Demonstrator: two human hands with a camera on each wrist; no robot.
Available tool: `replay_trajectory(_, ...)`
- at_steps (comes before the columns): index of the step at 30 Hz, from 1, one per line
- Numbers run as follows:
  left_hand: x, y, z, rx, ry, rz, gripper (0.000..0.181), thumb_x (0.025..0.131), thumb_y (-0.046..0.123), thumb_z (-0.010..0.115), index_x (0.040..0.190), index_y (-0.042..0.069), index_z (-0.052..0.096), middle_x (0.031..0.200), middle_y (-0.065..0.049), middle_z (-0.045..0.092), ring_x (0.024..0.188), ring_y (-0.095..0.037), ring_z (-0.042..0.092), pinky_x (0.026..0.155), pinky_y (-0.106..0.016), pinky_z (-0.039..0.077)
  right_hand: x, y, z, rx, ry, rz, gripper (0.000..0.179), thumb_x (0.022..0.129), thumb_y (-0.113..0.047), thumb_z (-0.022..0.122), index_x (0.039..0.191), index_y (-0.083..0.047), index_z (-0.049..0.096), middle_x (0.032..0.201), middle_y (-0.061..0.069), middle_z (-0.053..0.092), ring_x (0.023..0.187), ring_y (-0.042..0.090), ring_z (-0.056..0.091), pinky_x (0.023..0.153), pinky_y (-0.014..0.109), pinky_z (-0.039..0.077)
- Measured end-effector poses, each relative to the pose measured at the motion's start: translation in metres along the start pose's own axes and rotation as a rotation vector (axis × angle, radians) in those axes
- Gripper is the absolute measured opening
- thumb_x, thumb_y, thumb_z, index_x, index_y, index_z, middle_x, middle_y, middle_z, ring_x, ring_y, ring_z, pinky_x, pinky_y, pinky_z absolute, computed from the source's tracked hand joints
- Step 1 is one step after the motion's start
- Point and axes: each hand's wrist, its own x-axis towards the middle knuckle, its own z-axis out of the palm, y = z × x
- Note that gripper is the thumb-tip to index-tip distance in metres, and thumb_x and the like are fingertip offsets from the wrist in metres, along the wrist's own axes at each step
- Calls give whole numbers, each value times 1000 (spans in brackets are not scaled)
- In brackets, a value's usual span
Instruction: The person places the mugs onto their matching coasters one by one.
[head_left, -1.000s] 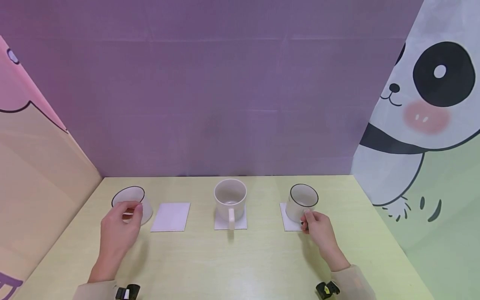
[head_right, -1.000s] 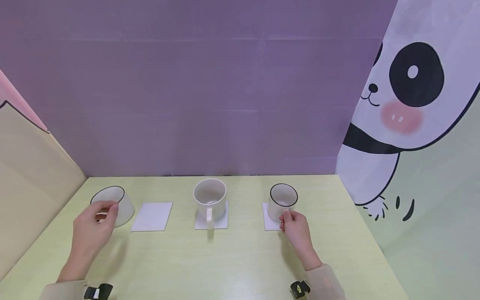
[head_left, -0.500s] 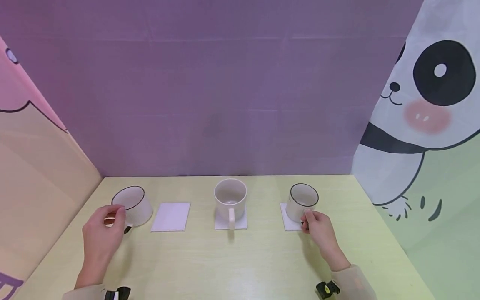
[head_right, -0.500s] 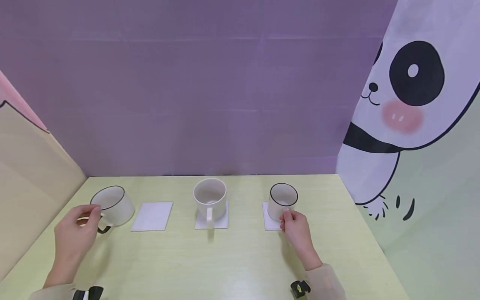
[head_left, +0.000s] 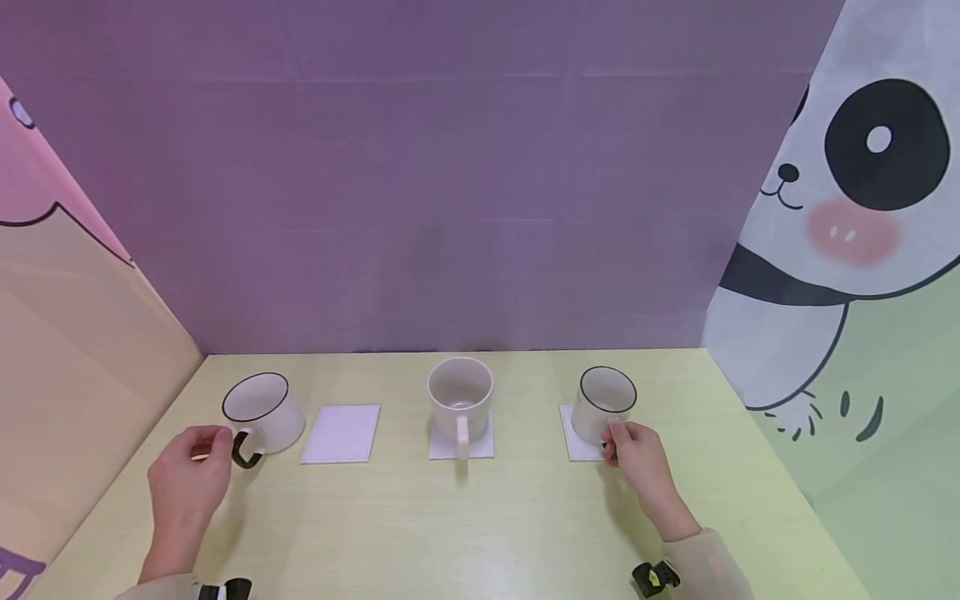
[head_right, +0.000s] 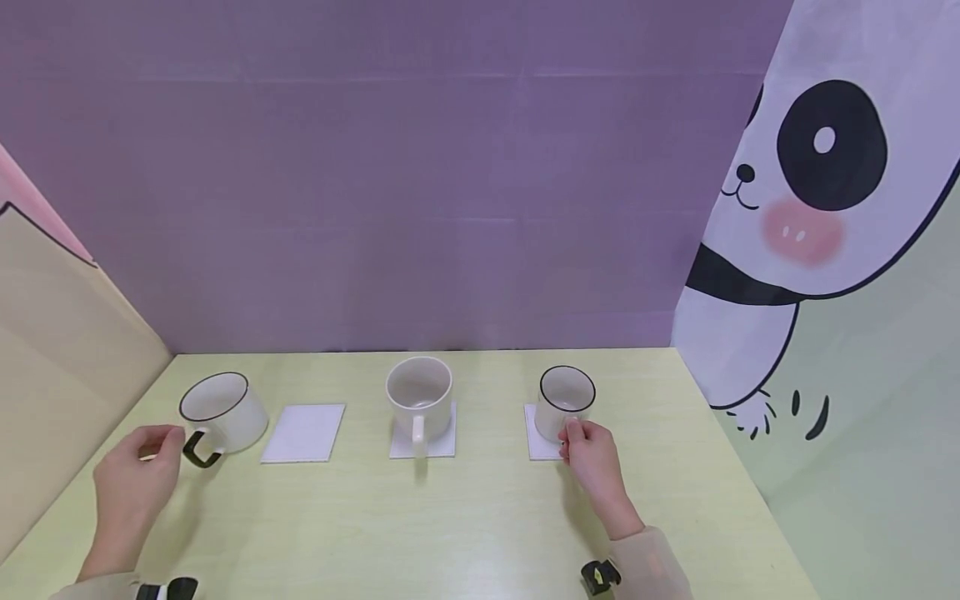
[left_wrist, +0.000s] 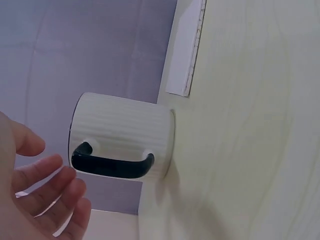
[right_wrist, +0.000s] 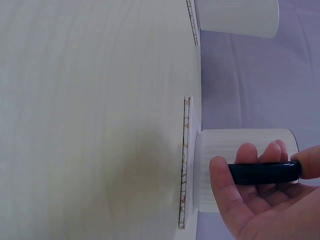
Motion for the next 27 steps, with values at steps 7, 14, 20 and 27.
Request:
replay_trajectory(7,5,-12,-2,-22,-140,-181,46,103,39,54,119,-2,68,79,10,67,72,5,49,70,-29,41,0,0,0,4,2,4,35,107,-13,42,93,12,61,74,7,58,71,16,56,67,26,55)
replay_trajectory(14,7,-16,0,-317,-260,-358,34,104,35,56,100,4,69,73,15,66,71,-1,63,67,-16,52,0,0,0,10,3,13,35,107,-13,42,92,11,61,74,6,58,71,15,56,67,26,55)
replay_trajectory(20,7,-19,1,-503,-330,-432,30,103,32,60,84,13,73,75,11,69,74,-2,64,70,-18,54,0,0,1,14,8,9,35,108,-13,42,93,12,61,73,6,58,71,14,55,66,25,55)
replay_trajectory(27,9,-23,6,-510,-388,-375,31,104,32,59,84,15,76,77,11,68,77,-2,63,71,-18,53,1,1,2,13,9,6,35,108,-14,43,96,13,62,75,7,59,71,14,56,68,26,55)
